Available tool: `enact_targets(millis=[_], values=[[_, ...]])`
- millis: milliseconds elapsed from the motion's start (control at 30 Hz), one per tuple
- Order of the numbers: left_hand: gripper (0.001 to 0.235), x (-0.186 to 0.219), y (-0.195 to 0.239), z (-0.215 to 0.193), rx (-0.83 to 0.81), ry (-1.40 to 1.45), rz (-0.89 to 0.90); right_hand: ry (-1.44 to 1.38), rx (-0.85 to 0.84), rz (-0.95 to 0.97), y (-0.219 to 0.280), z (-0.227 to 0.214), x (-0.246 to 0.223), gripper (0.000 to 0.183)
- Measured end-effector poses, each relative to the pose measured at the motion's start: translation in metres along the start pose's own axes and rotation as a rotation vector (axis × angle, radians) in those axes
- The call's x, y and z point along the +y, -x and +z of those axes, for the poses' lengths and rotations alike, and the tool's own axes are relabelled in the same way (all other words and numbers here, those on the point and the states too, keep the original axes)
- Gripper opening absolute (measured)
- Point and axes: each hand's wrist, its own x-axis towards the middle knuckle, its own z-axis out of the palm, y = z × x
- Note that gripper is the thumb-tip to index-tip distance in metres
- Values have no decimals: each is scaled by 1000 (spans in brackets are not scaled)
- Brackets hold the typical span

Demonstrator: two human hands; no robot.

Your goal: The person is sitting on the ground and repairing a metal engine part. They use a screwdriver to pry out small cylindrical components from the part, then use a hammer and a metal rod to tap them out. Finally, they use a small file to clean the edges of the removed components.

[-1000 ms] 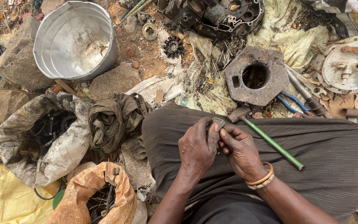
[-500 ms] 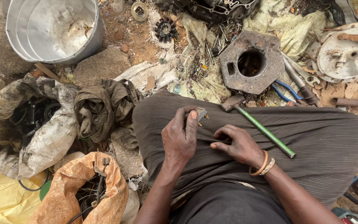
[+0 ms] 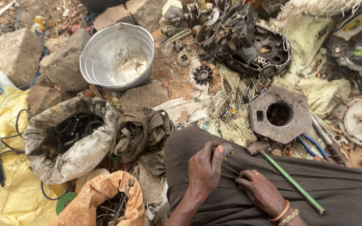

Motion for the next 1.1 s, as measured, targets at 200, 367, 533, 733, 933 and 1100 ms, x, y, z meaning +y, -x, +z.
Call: enact_targets(millis=[200, 367, 533, 733, 933, 1100], values=[[44, -2, -5, -9, 25, 39, -23, -457, 117, 430, 9, 20, 53, 22], [44, -11, 1, -13, -55, 124, -129, -1545, 633, 723, 4, -16, 65, 39], [46, -12, 11, -22, -24, 118, -91, -1504, 633, 682, -123, -73, -19, 60], [50, -27, 15, -36, 77, 158, -136, -1317, 314, 95, -199, -111, -115, 64], [51, -48, 7, -20, -99, 647, -350, -1211, -2, -57, -98, -74, -91, 61], [47, -32, 7, 29, -291, 603, -385, -1541, 163, 192, -32, -38, -63, 74]])
